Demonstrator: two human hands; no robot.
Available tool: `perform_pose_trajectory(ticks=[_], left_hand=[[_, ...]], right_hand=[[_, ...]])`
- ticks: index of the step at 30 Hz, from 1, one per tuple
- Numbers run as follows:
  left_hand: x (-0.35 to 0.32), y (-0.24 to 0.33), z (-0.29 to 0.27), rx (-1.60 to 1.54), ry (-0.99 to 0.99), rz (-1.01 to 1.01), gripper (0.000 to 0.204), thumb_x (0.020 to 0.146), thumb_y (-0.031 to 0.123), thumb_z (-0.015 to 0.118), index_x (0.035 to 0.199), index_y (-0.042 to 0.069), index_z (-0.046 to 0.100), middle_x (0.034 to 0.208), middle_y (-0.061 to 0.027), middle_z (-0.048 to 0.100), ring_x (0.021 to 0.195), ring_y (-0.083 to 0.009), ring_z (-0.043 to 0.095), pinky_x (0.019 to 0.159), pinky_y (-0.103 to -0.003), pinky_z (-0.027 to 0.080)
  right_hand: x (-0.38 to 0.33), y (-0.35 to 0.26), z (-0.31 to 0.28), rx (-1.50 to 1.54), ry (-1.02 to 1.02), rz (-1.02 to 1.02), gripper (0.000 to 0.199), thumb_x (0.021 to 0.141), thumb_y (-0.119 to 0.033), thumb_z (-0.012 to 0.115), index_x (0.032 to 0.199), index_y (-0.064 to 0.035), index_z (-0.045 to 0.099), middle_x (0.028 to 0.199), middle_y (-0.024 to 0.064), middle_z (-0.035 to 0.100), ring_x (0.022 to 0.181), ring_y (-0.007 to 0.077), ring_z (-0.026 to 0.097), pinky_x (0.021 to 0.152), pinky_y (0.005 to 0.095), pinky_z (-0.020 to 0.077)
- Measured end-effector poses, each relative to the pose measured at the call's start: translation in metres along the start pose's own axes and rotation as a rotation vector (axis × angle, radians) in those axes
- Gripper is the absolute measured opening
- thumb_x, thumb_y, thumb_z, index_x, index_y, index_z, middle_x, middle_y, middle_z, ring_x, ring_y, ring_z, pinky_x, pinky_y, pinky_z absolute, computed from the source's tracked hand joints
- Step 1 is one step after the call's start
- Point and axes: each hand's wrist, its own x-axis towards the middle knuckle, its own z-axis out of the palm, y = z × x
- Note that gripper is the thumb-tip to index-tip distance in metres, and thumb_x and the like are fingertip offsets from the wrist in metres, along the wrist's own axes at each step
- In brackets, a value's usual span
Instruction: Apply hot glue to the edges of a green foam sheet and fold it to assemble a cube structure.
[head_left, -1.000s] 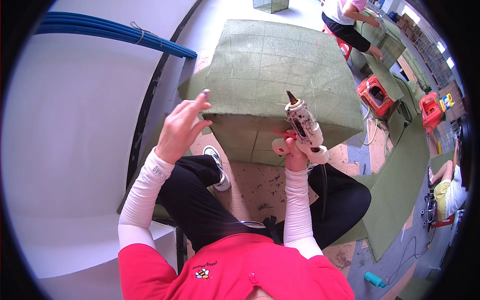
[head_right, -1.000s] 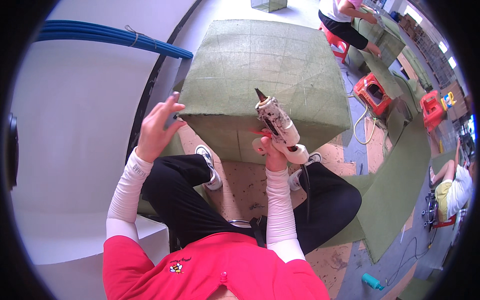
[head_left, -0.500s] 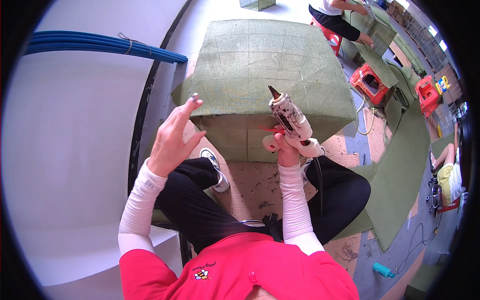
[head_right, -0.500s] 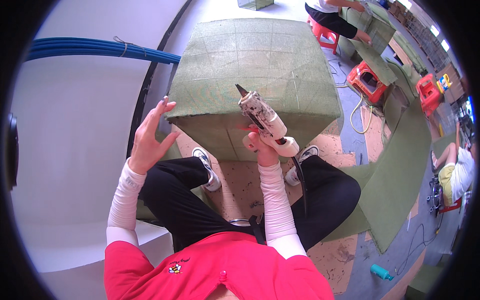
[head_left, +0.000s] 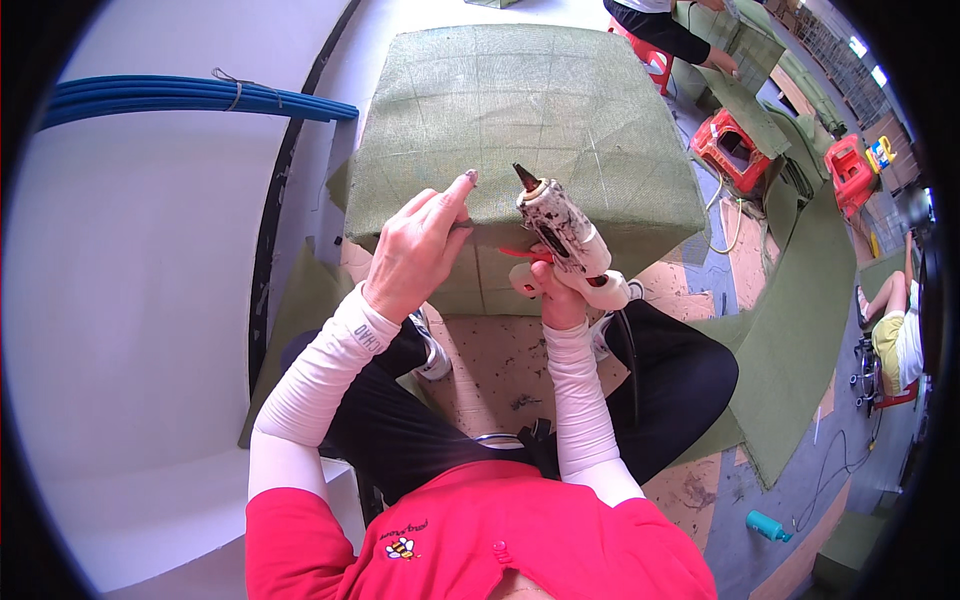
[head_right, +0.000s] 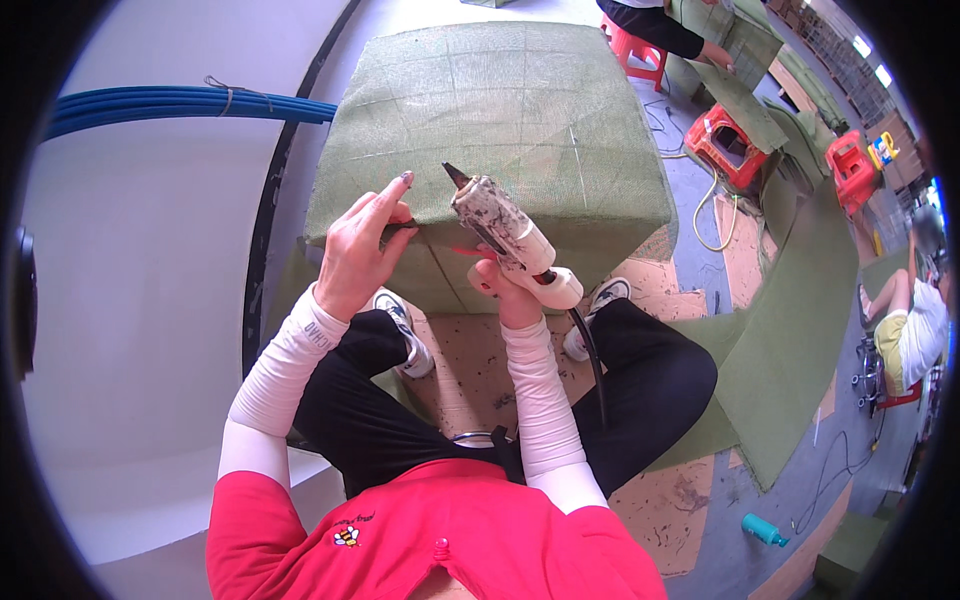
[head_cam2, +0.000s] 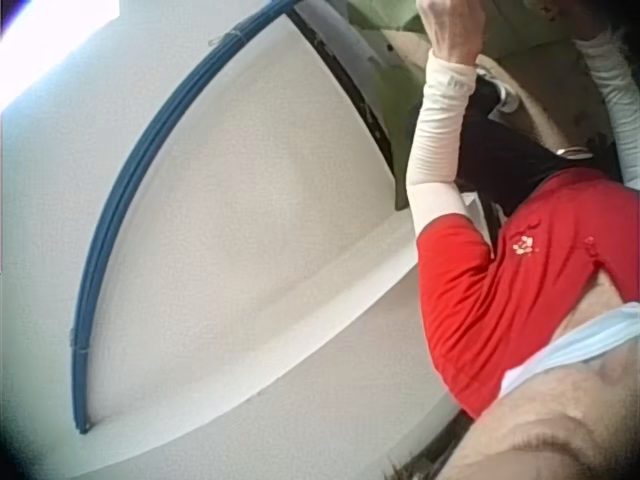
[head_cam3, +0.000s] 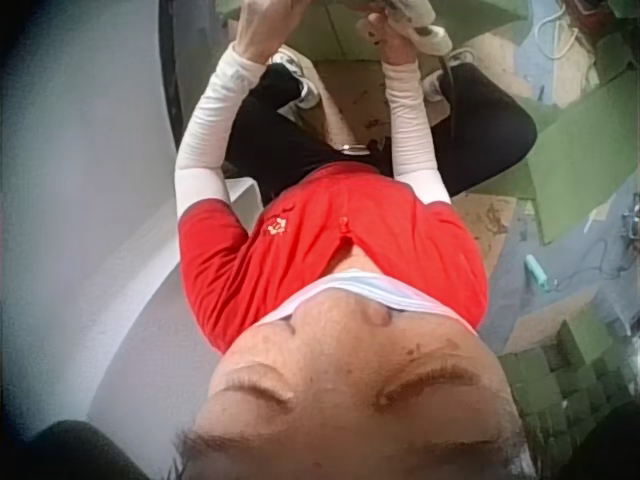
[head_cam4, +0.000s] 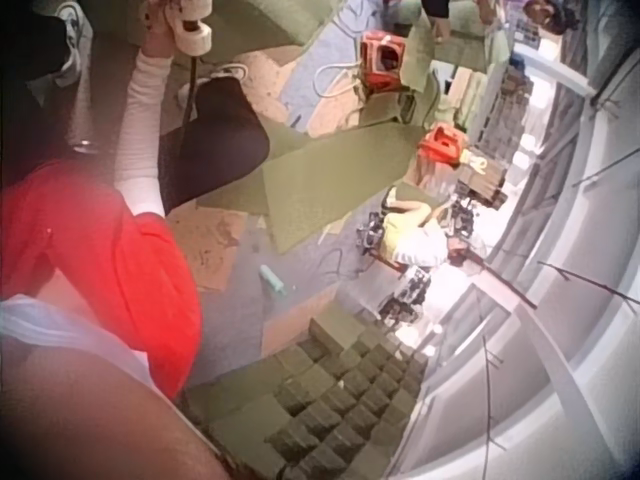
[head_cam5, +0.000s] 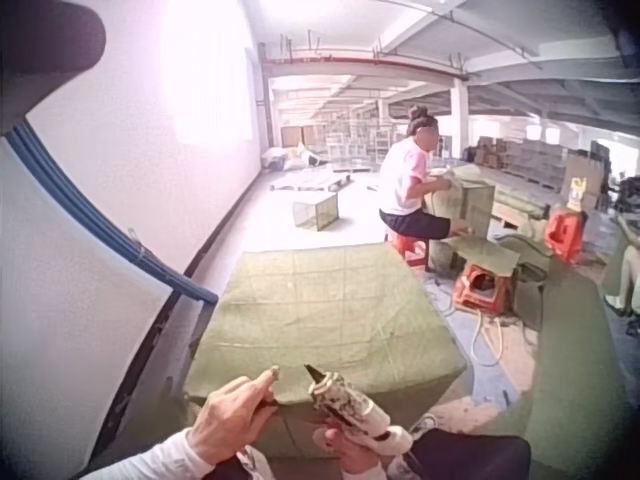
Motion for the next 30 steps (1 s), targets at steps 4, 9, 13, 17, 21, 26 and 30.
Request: perform_pose_trajectory(ticks=[4,9,13,17,21,26,30], left_hand=[[-0.008,0.003,-0.005,0.009,-0.038,-0.044,0.071,0.066,-0.004,0.072,0.13,0.002,0.043,0.083,-0.0101,0.061,0.076,-0.0243,0.06,0.07,-0.033,0.05],[-0.029,0.019,-0.011,0.047,0.1,0.019,0.08,0.062,0.004,0.076,0.132,-0.001,0.039,0.098,-0.0115,0.06,0.093,-0.0276,0.057,0.082,-0.038,0.046],[-0.031,0.027,0.003,0.333,0.069,0.113,0.083,0.058,0.01,0.079,0.13,0.001,0.04,0.108,-0.011,0.058,0.101,-0.0284,0.055,0.089,-0.04,0.042],[-0.027,0.011,0.018,0.526,0.144,0.257,0.058,0.068,0.008,0.067,0.123,0.002,0.049,0.105,-0.0064,0.056,0.102,-0.0221,0.053,0.087,-0.037,0.04],[-0.023,0.01,0.02,0.417,0.22,0.277,0.047,0.072,0.004,0.062,0.118,0.002,0.054,0.091,-0.0043,0.059,0.087,-0.0188,0.057,0.078,-0.033,0.045],[-0.024,0.018,0.019,0.411,0.188,0.262,0.046,0.07,0.005,0.065,0.116,0.002,0.056,0.09,-0.0047,0.06,0.086,-0.0198,0.057,0.077,-0.032,0.045],[-0.025,0.011,0.024,0.449,0.224,0.286,0.043,0.072,0.003,0.064,0.114,0.003,0.057,0.091,-0.0063,0.06,0.089,-0.0216,0.058,0.079,-0.034,0.047]], right_hand=[[-0.011,0.004,0.003,-0.085,0.027,-0.141,0.035,0.085,-0.027,0.066,0.108,-0.0031,0.053,0.062,-0.0029,0.042,0.054,0.0069,0.034,0.049,0.0228,0.0224],[-0.019,-0.011,0.002,0.022,-0.151,-0.019,0.036,0.085,-0.031,0.065,0.107,-0.0042,0.056,0.063,-0.0043,0.041,0.055,0.0067,0.034,0.05,0.0225,0.0227],[-0.024,-0.019,-0.007,-0.018,-0.189,-0.027,0.038,0.085,-0.032,0.066,0.109,-0.0037,0.056,0.064,-0.0048,0.042,0.055,0.006,0.032,0.05,0.0219,0.0229],[-0.038,-0.052,-0.01,-0.024,-0.266,0.099,0.046,0.083,-0.031,0.068,0.118,-0.004,0.054,0.078,0.0003,0.059,0.061,0.0071,0.046,0.058,0.0206,0.036],[-0.039,-0.061,-0.023,0.027,-0.321,0.06,0.054,0.082,-0.03,0.069,0.124,-0.0015,0.05,0.11,0.0103,0.063,0.109,0.0204,0.055,0.094,0.0319,0.0419],[-0.012,-0.171,-0.033,-0.192,-0.362,-0.062,0.045,0.083,-0.011,0.061,0.123,0.0046,0.047,0.12,0.0209,0.053,0.108,0.02,0.055,0.076,0.025,0.0508],[-0.005,-0.249,-0.052,-0.533,-0.292,-0.43,0.042,0.089,-0.04,0.054,0.101,0.0004,0.056,0.101,0.0133,0.06,0.101,0.0235,0.059,0.074,0.0271,0.0436]])
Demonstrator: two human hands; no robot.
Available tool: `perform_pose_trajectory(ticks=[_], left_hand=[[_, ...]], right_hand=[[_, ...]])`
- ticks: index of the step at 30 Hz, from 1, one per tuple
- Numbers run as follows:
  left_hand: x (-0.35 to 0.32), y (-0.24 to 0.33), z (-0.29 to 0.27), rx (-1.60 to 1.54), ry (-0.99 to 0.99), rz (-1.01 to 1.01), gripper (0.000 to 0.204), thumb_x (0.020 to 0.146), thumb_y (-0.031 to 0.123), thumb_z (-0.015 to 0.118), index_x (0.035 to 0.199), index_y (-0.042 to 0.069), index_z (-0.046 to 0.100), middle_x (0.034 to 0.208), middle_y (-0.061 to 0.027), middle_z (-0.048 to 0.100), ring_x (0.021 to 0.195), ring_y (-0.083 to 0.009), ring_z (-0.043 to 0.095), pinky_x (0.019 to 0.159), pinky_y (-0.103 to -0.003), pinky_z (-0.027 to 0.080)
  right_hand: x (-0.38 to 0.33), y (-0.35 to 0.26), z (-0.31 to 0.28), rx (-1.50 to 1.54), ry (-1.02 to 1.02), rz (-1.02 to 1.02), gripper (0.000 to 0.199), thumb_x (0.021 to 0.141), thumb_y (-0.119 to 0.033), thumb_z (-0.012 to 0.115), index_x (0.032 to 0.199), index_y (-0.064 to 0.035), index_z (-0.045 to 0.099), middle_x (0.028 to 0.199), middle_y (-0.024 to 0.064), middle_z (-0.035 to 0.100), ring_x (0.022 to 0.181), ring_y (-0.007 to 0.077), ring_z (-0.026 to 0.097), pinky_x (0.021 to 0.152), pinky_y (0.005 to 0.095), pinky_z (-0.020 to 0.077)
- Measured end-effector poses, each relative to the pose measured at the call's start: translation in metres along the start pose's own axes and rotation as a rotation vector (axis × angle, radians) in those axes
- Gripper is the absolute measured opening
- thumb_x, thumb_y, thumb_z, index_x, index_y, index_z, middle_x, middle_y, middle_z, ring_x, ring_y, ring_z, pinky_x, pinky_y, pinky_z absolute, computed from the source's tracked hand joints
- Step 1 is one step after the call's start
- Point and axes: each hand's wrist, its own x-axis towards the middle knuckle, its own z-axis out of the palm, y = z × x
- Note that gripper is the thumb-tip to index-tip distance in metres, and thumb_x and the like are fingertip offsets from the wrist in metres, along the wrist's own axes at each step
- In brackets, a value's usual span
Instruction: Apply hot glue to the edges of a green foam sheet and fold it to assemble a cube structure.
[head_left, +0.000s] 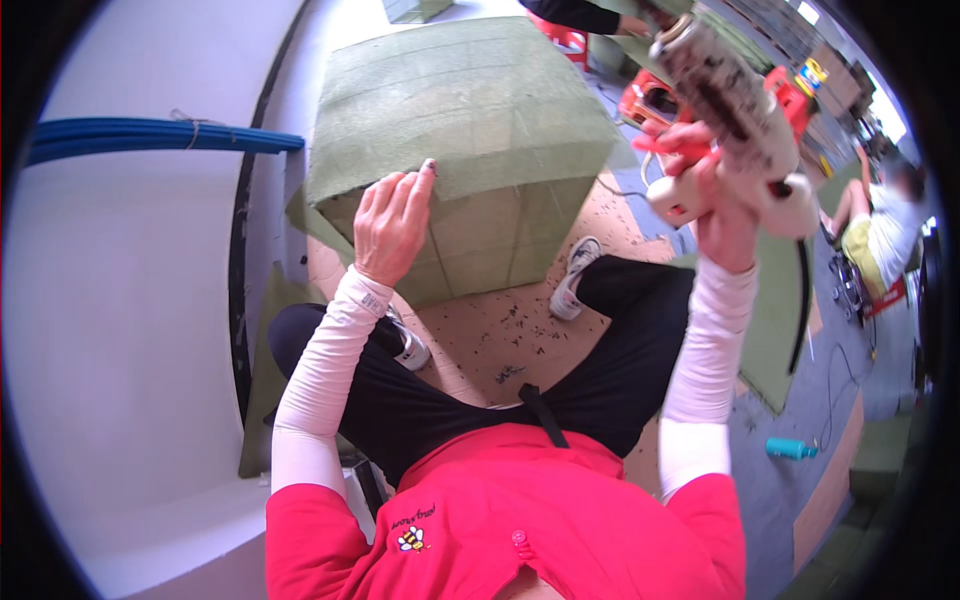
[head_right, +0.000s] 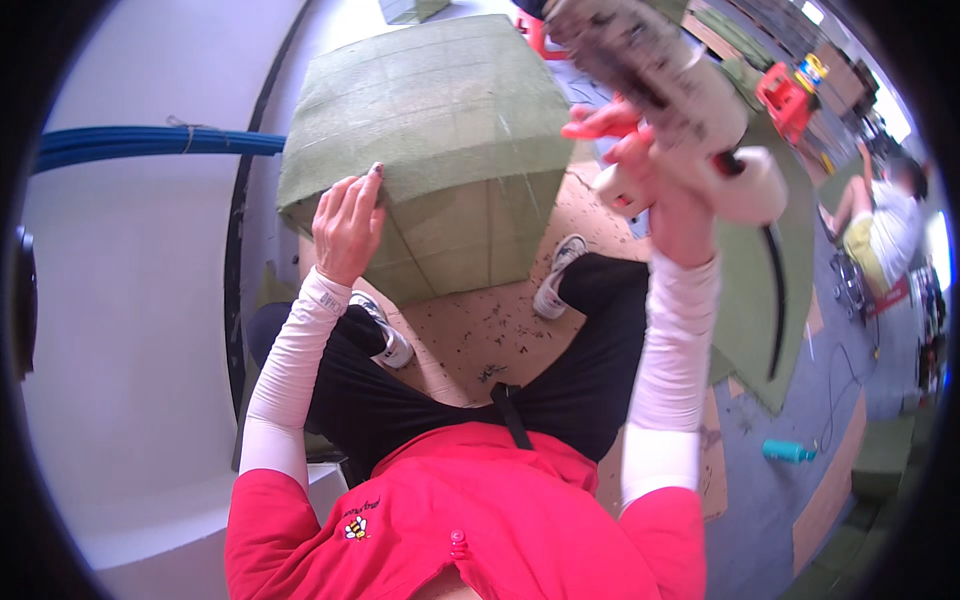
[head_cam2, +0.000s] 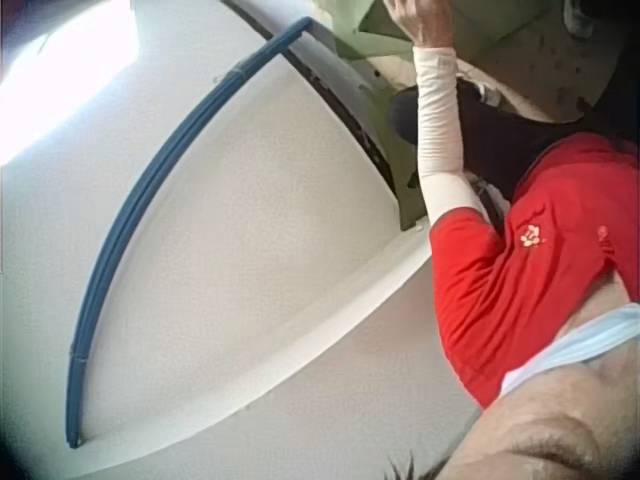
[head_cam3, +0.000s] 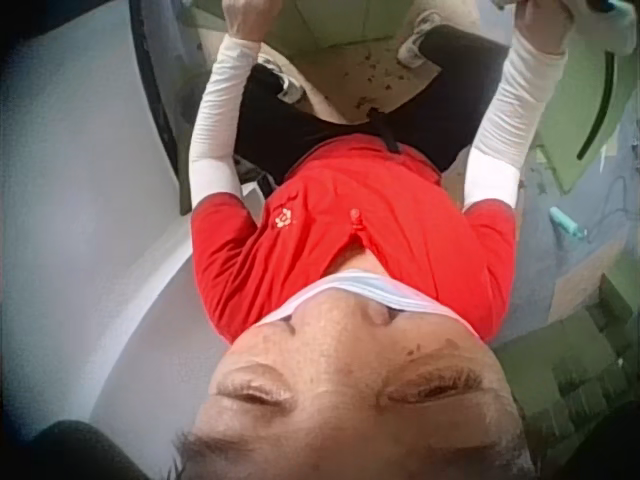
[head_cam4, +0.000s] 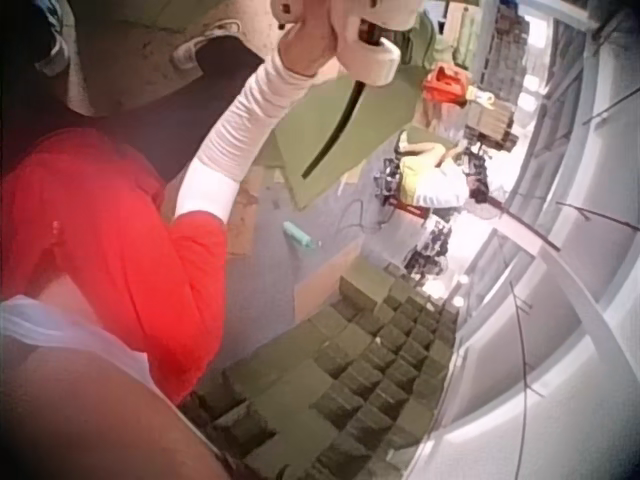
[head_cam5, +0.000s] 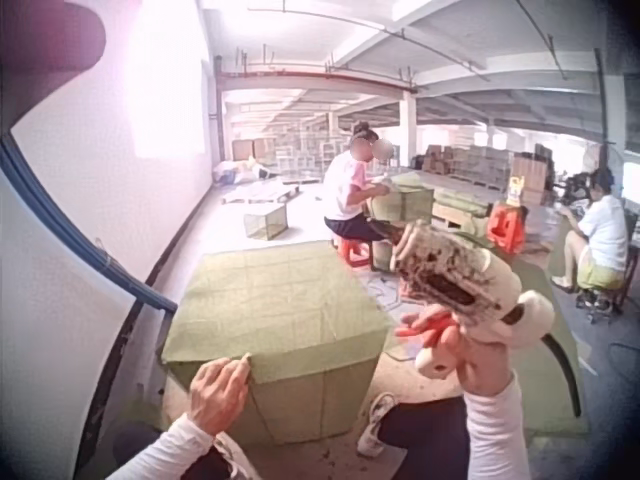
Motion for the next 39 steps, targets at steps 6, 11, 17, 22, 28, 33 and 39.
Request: perform_pose_trajectory(ticks=[6,11,17,22,28,33,39], left_hand=[[0.014,0.002,-0.013,-0.077,0.033,-0.005,0.039,0.073,0.002,0.063,0.112,0.003,0.057,0.086,-0.0066,0.061,0.084,-0.0221,0.06,0.076,-0.034,0.048],[0.014,0.004,-0.015,-0.212,-0.122,-0.131,0.038,0.073,0.004,0.065,0.11,0.007,0.058,0.079,-0.0058,0.062,0.075,-0.0217,0.06,0.069,-0.033,0.048],[0.026,-0.001,-0.024,-0.238,-0.273,-0.322,0.032,0.076,0.01,0.063,0.108,0.012,0.063,0.085,-0.0026,0.068,0.076,-0.0199,0.066,0.068,-0.031,0.051],[0.033,-0.009,-0.025,-0.191,-0.32,-0.313,0.035,0.08,0.017,0.061,0.115,0.014,0.061,0.091,-0.0059,0.069,0.084,-0.0191,0.067,0.075,-0.029,0.051],[0.039,-0.018,-0.036,-0.206,-0.4,-0.426,0.035,0.084,0.016,0.06,0.119,0.017,0.06,0.093,-0.0053,0.069,0.086,-0.0154,0.067,0.078,-0.027,0.05],[0.047,-0.011,-0.039,-0.17,-0.457,-0.452,0.034,0.085,0.016,0.061,0.119,0.018,0.06,0.094,-0.0049,0.069,0.087,-0.014,0.067,0.079,-0.027,0.051],[0.047,-0.011,-0.042,-0.174,-0.476,-0.444,0.035,0.085,0.016,0.06,0.12,0.017,0.059,0.096,-0.0064,0.069,0.088,-0.0143,0.067,0.079,-0.027,0.05]], right_hand=[[-0.023,0.001,-0.09,-0.093,0.06,0.381,0.038,0.088,-0.034,0.058,0.108,-0.0023,0.055,0.106,0.0113,0.06,0.106,0.0232,0.058,0.073,0.0252,0.0436],[-0.109,0.082,-0.056,0.167,0.085,0.515,0.031,0.087,-0.027,0.061,0.108,-0.0043,0.057,0.103,0.0078,0.063,0.097,0.0162,0.059,0.074,0.0254,0.0438],[-0.142,0.117,0.068,0.437,-0.005,0.651,0.025,0.088,-0.021,0.06,0.108,-0.0048,0.059,0.096,0.0041,0.064,0.088,0.0091,0.057,0.073,0.0215,0.0438],[-0.115,0.139,0.122,0.573,-0.068,0.608,0.024,0.086,-0.024,0.064,0.099,-0.0049,0.062,0.088,0.0023,0.063,0.076,0.0082,0.058,0.063,0.022,0.0466],[-0.088,0.138,0.148,0.514,0.006,0.609,0.029,0.08,-0.031,0.071,0.093,-0.006,0.065,0.086,0.0023,0.065,0.071,0.0098,0.059,0.056,0.0243,0.0471],[-0.084,0.147,0.165,0.561,0.034,0.515,0.03,0.078,-0.032,0.072,0.093,-0.0076,0.064,0.084,0.0005,0.064,0.074,0.0095,0.059,0.058,0.0264,0.0482],[-0.079,0.145,0.175,0.524,0.061,0.545,0.027,0.079,-0.032,0.071,0.091,-0.0079,0.064,0.082,-0.0006,0.065,0.074,0.0087,0.059,0.059,0.0267,0.0477]])
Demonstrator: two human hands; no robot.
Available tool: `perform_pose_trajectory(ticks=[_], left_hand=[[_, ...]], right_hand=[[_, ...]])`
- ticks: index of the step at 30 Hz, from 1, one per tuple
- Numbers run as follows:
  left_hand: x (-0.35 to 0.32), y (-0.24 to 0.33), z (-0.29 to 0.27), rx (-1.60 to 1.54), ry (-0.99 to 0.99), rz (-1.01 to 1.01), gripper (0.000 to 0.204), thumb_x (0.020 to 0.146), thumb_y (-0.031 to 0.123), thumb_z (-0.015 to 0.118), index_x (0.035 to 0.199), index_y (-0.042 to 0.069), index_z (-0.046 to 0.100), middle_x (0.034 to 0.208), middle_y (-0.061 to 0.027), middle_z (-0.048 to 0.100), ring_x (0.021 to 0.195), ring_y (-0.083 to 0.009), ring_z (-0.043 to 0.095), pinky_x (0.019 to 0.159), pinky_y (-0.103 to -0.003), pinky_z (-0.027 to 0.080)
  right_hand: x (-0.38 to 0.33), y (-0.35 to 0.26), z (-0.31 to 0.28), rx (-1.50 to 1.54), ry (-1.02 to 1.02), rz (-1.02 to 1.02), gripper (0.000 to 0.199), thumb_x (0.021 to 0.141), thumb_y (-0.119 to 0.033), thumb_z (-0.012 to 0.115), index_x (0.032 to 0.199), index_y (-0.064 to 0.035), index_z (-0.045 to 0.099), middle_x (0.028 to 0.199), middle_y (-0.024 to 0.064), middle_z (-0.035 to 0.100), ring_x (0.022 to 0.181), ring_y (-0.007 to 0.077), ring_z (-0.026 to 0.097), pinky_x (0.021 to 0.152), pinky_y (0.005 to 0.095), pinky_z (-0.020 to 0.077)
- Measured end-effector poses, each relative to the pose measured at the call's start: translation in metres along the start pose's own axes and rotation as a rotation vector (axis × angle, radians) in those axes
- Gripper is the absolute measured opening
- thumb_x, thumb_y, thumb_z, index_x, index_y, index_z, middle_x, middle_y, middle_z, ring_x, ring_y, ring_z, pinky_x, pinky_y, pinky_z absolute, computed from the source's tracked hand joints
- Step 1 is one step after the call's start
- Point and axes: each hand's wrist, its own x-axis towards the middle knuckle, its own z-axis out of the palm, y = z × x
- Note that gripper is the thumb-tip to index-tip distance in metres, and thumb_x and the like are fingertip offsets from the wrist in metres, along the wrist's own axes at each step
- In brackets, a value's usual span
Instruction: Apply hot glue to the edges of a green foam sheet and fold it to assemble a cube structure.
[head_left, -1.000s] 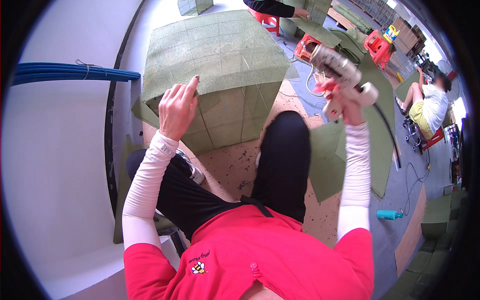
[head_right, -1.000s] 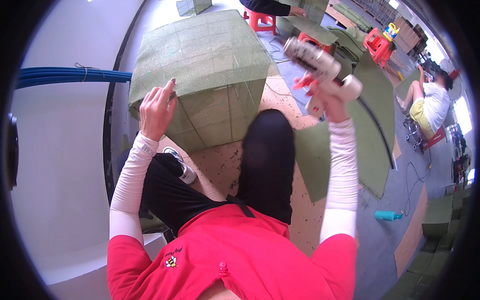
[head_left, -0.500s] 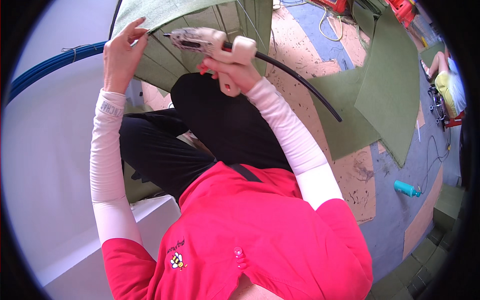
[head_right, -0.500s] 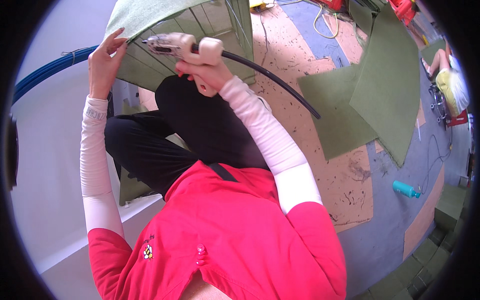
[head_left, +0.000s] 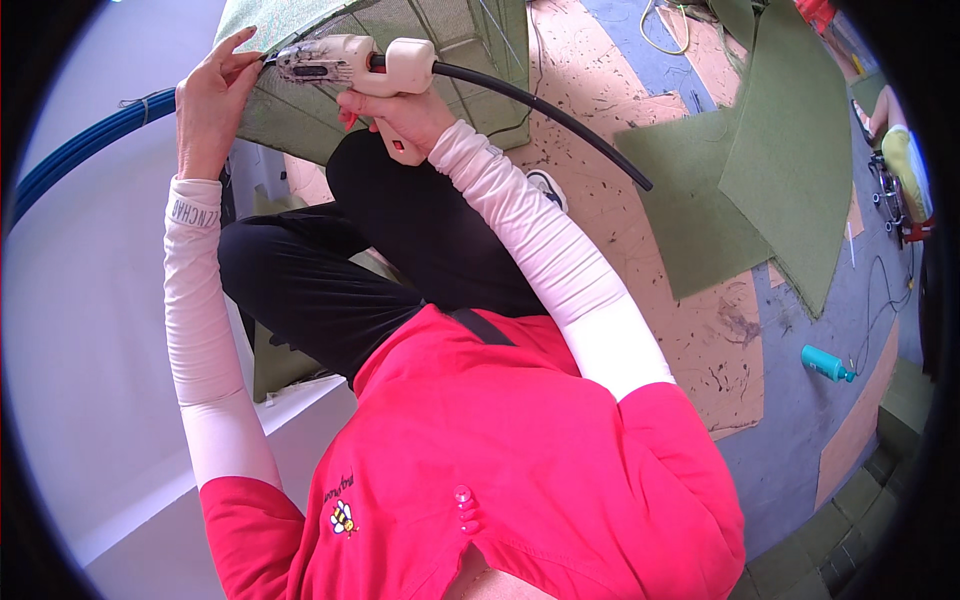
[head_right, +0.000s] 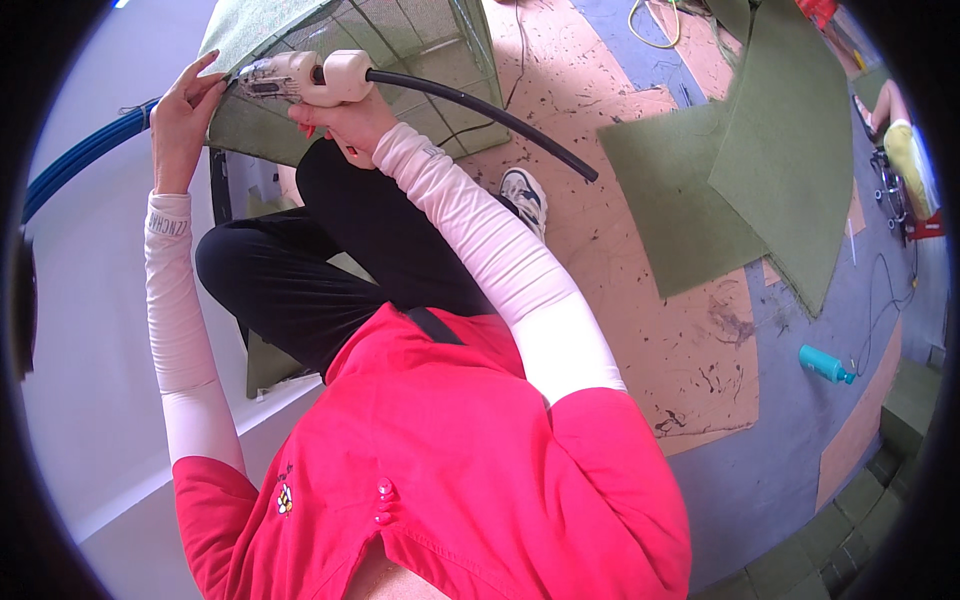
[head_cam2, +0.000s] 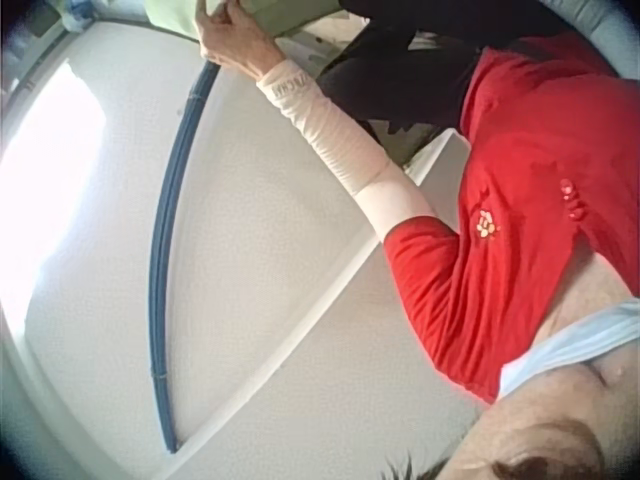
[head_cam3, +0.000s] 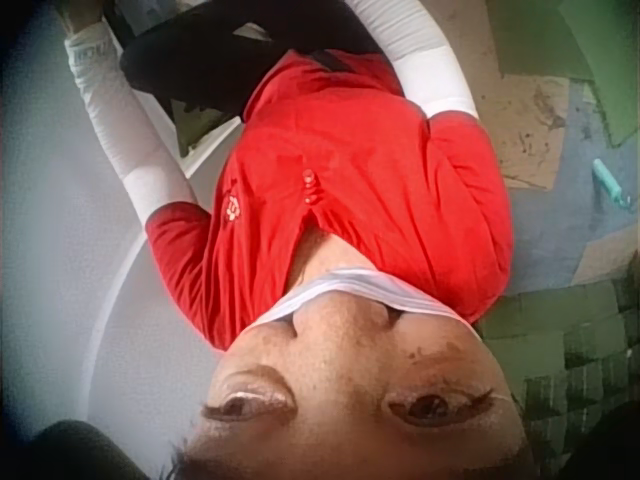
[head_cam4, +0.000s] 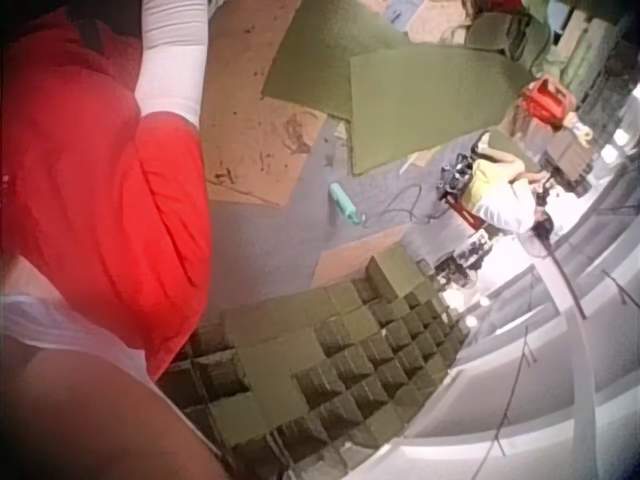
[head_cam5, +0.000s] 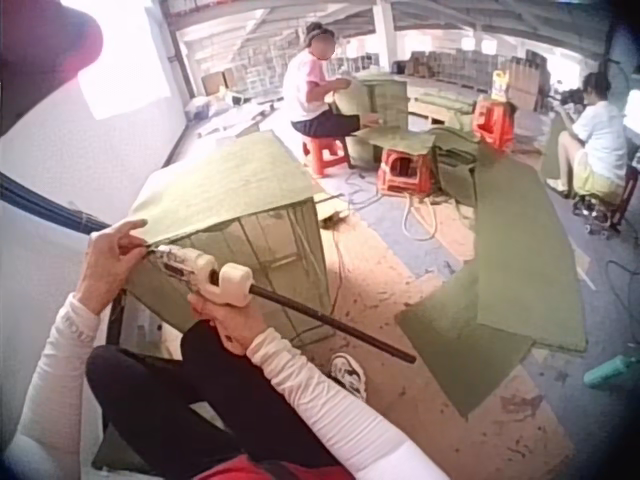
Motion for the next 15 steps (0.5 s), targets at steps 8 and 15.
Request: perform_pose_trajectory(ticks=[8,15], left_hand=[[-0.003,0.002,-0.003,0.0,0.001,-0.006,0.036,0.086,0.015,0.059,0.122,0.017,0.058,0.096,-0.0054,0.069,0.087,-0.0141,0.066,0.08,-0.026,0.05],[-0.002,-0.004,-0.005,0.015,-0.003,0.032,0.038,0.086,0.014,0.06,0.124,0.016,0.056,0.096,-0.006,0.069,0.088,-0.0126,0.065,0.082,-0.027,0.05]], right_hand=[[-0.001,-0.004,0.006,0.03,0.035,-0.06,0.024,0.079,-0.03,0.072,0.083,-0.0074,0.064,0.075,-0.0011,0.064,0.067,0.0077,0.057,0.056,0.0254,0.0447],[-0.006,-0.009,0.016,0.094,0.069,-0.1,0.025,0.077,-0.03,0.074,0.082,-0.007,0.064,0.071,-0.0008,0.063,0.061,0.0076,0.055,0.055,0.0245,0.044]])
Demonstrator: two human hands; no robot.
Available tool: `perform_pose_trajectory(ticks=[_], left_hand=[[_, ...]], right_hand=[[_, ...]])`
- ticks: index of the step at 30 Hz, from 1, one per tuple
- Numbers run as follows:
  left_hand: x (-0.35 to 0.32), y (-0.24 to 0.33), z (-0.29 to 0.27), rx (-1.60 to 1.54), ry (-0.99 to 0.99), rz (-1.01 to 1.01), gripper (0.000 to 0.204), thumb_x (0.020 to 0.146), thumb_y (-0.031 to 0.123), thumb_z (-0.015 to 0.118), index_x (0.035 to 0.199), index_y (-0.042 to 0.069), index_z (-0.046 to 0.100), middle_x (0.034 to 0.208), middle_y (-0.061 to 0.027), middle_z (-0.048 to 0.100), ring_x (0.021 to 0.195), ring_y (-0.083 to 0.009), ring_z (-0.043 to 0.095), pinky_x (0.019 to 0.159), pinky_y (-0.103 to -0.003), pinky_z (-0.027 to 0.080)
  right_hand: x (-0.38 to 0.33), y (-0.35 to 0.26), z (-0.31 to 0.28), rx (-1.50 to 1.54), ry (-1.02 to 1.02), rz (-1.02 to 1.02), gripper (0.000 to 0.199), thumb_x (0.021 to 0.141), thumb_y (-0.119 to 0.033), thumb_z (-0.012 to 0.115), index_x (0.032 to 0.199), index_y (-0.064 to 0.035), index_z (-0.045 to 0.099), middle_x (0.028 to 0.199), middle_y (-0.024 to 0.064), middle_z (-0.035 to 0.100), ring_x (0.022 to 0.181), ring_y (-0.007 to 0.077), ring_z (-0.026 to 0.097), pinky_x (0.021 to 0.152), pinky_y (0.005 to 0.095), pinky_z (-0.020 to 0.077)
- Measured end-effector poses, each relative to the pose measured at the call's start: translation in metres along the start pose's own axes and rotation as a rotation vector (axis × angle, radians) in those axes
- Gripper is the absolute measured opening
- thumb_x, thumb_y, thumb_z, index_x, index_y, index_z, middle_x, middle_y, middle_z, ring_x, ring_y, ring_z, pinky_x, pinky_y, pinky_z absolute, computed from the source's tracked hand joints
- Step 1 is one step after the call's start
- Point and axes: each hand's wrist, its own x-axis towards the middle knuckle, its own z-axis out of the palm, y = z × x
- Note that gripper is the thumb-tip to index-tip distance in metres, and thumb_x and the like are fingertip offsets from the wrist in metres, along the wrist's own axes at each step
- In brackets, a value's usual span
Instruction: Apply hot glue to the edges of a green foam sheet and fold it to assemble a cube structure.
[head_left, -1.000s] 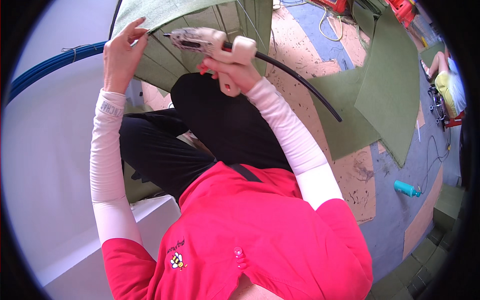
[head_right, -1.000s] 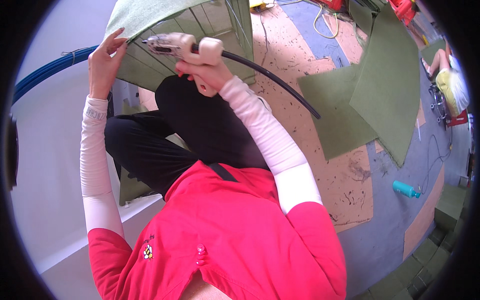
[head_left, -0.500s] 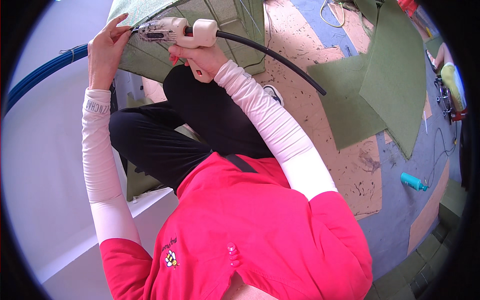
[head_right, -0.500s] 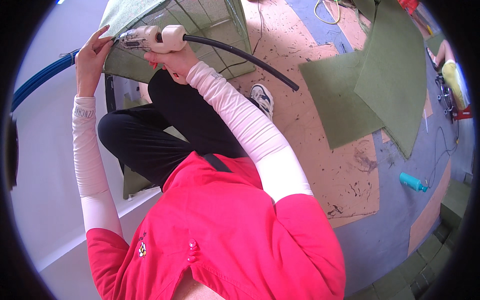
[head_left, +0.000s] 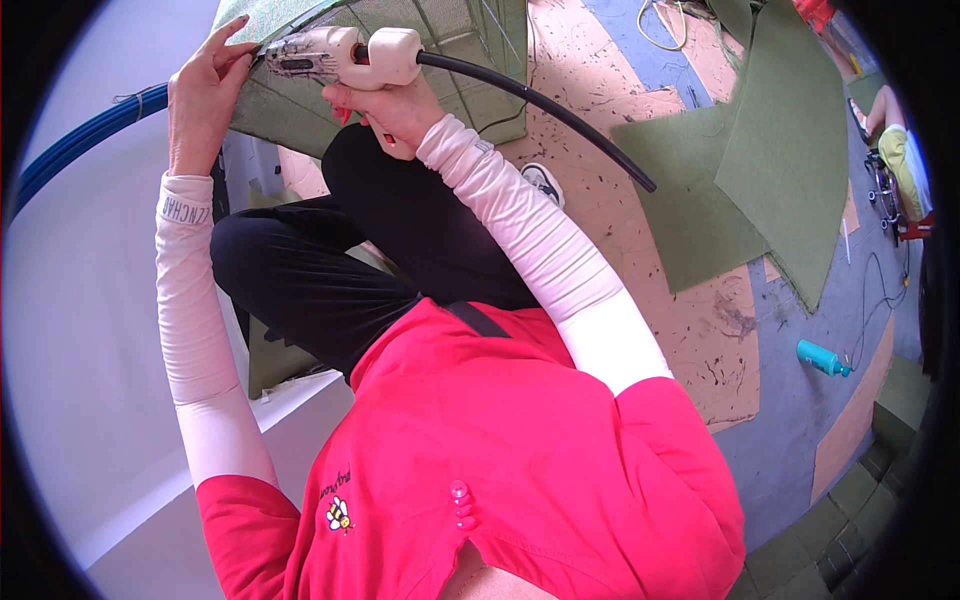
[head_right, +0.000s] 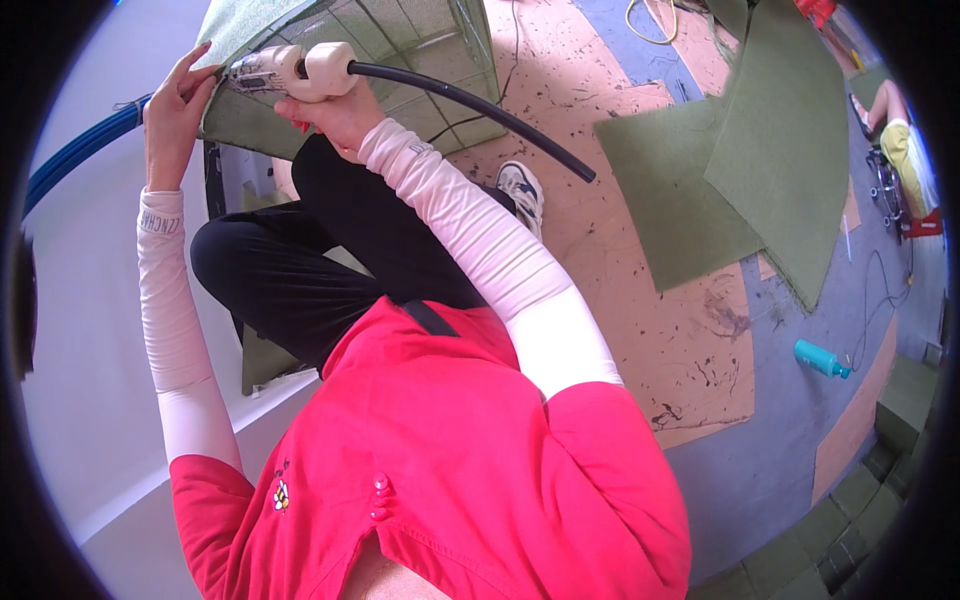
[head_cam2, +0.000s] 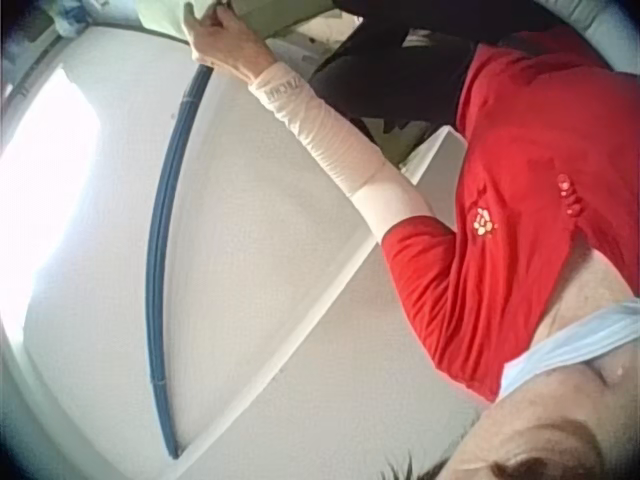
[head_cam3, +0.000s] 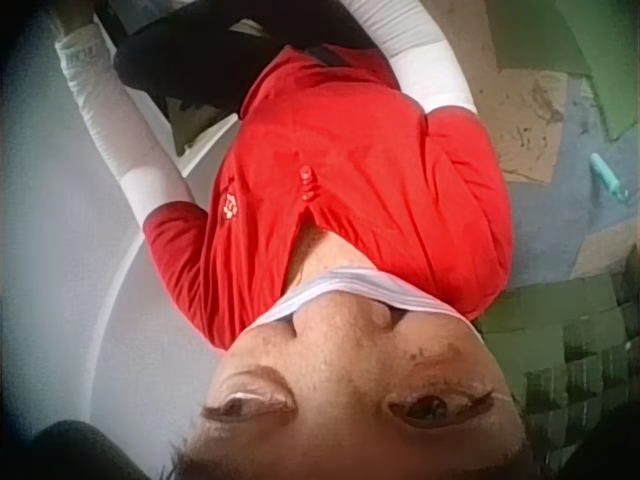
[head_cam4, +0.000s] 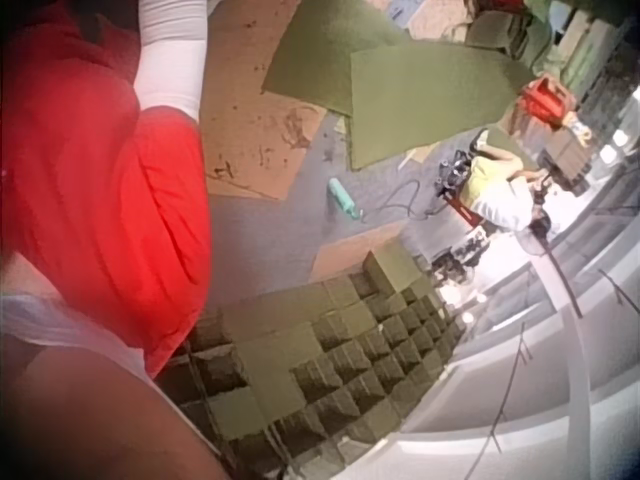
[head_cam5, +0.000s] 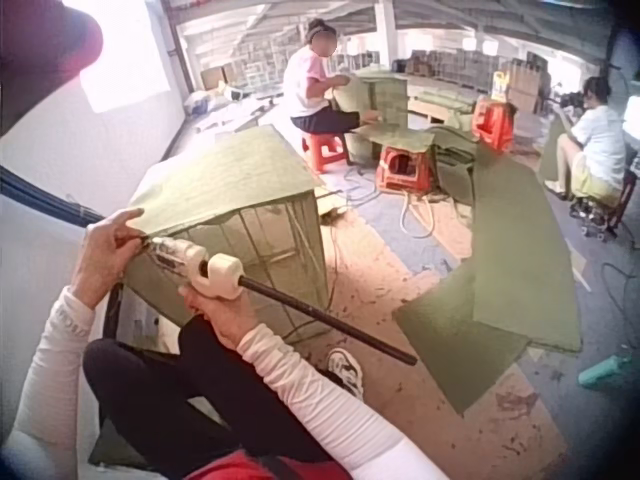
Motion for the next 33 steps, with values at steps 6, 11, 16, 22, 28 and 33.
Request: perform_pose_trajectory(ticks=[6,11,16,22,28,33], left_hand=[[0.0,0.0,-0.001,0.01,0.007,0.0,0.037,0.086,0.014,0.06,0.123,0.016,0.057,0.096,-0.0053,0.069,0.088,-0.0122,0.065,0.082,-0.026,0.05],[0.0,0.003,0.0,0.035,0.005,-0.022,0.037,0.086,0.015,0.06,0.123,0.017,0.057,0.096,-0.0045,0.069,0.087,-0.0119,0.065,0.081,-0.026,0.05],[0.001,0.006,0.002,0.021,0.007,-0.044,0.037,0.086,0.016,0.061,0.123,0.018,0.058,0.097,-0.0051,0.069,0.087,-0.0128,0.066,0.082,-0.026,0.05],[0.003,0.003,0.004,0.03,0.008,-0.044,0.036,0.086,0.017,0.061,0.123,0.018,0.058,0.097,-0.0051,0.069,0.087,-0.013,0.066,0.083,-0.026,0.049],[0.004,-0.003,0.005,0.022,0.012,-0.017,0.036,0.086,0.018,0.061,0.123,0.019,0.058,0.096,-0.0048,0.069,0.087,-0.0126,0.066,0.082,-0.026,0.05],[0.005,-0.004,0.006,0.026,0.022,-0.014,0.037,0.086,0.018,0.061,0.123,0.019,0.058,0.096,-0.0046,0.069,0.086,-0.0127,0.066,0.082,-0.026,0.05]], right_hand=[[0.002,0.003,-0.002,0.05,-0.008,-0.074,0.024,0.076,-0.028,0.074,0.081,-0.007,0.063,0.069,0.0,0.063,0.062,0.0078,0.058,0.053,0.0236,0.0436],[0.001,0.0,-0.003,0.002,0.016,-0.053,0.023,0.077,-0.025,0.074,0.083,-0.0064,0.062,0.07,0.0012,0.063,0.065,0.0092,0.06,0.054,0.0237,0.0443],[0.003,-0.001,-0.005,0.204,0.006,0.066,0.046,0.069,-0.002,0.078,0.108,-0.0015,0.054,0.099,0.0054,0.059,0.086,0.0139,0.059,0.068,0.0283,0.0513],[-0.003,-0.004,-0.006,0.186,0.035,0.087,0.042,0.07,-0.002,0.077,0.107,-0.0017,0.056,0.096,0.0049,0.06,0.082,0.013,0.058,0.066,0.0274,0.0495],[-0.006,-0.004,-0.005,0.2,0.049,0.102,0.041,0.071,-0.003,0.077,0.105,-0.0016,0.056,0.093,0.0044,0.06,0.08,0.0129,0.058,0.065,0.0278,0.0495],[-0.002,-0.006,-0.003,0.195,0.05,0.06,0.037,0.071,-0.003,0.077,0.102,-0.0014,0.056,0.092,0.0046,0.06,0.078,0.0127,0.057,0.063,0.0279,0.0494]])
